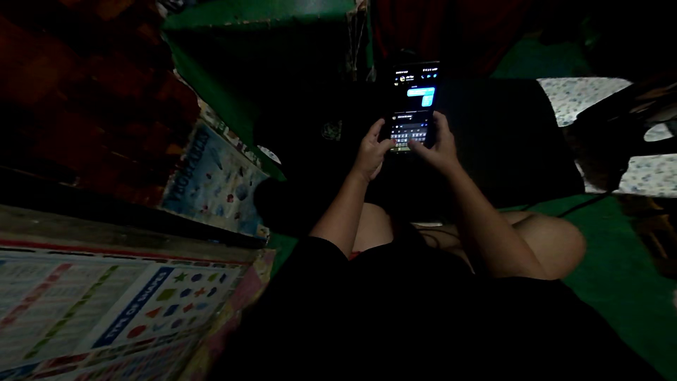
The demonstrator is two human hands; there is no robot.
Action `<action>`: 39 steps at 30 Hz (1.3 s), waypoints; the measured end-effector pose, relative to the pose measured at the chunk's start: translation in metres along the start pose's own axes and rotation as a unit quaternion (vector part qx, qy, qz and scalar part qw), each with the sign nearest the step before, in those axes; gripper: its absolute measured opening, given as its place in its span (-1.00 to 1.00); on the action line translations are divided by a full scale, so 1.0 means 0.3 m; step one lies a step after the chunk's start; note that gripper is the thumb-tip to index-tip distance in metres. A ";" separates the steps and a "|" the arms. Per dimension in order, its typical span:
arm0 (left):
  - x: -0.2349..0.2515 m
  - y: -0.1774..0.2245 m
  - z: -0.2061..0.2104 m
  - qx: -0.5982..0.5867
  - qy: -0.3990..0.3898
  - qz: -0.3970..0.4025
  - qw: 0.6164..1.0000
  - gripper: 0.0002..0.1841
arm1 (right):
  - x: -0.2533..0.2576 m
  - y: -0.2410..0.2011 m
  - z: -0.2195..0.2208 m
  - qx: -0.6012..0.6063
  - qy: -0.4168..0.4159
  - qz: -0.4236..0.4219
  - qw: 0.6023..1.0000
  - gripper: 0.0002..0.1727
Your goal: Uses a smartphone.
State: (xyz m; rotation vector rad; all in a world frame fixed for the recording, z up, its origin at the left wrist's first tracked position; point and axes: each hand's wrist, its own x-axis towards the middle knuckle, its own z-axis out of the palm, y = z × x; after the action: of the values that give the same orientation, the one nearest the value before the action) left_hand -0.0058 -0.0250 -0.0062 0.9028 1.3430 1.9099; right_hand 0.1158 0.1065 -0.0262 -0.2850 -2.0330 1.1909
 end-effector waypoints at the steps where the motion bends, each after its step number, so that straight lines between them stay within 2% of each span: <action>1: 0.001 0.001 0.000 -0.003 -0.001 -0.001 1.000 -0.34 | 0.001 0.004 0.000 -0.002 -0.001 -0.001 1.000 -0.16; 4: 0.000 0.000 -0.002 -0.007 0.000 -0.004 1.000 -0.37 | 0.002 0.006 0.000 -0.004 -0.001 -0.001 1.000 -0.16; 11: 0.000 -0.001 0.003 0.008 0.010 -0.004 1.000 -0.42 | 0.004 0.001 -0.025 0.085 0.014 -0.006 0.996 -0.45; 14: 0.000 -0.004 0.000 -0.011 0.002 0.007 1.000 -0.43 | 0.003 -0.006 -0.026 0.099 0.016 -0.006 0.995 -0.47; 17: 0.000 -0.006 -0.002 -0.015 -0.002 0.011 1.000 -0.40 | 0.000 -0.012 -0.027 0.099 -0.001 -0.006 0.995 -0.38; 20: 0.003 -0.012 -0.005 -0.003 0.000 0.010 1.000 -0.36 | -0.006 -0.006 -0.022 0.076 -0.030 0.011 0.997 -0.09; 22: 0.003 -0.015 -0.006 -0.008 -0.003 0.013 1.000 -0.35 | -0.004 0.011 -0.015 0.052 -0.037 0.014 0.998 0.03; 27: 0.000 -0.007 0.000 -0.020 -0.001 0.010 1.000 -0.33 | -0.001 0.027 -0.011 0.022 -0.042 0.009 0.999 0.05; 32: -0.002 -0.009 -0.004 -0.017 -0.004 0.011 1.000 -0.32 | -0.004 0.013 -0.020 0.060 -0.043 0.010 0.997 0.01; 39: -0.001 -0.009 -0.004 -0.014 -0.001 0.010 1.000 -0.32 | -0.002 0.008 -0.029 0.096 -0.040 -0.003 0.995 -0.17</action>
State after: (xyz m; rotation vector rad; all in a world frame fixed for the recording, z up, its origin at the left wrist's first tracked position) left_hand -0.0065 -0.0250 -0.0093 0.9078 1.3081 1.9362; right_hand 0.1218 0.1130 -0.0258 -0.1406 -1.9666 1.4025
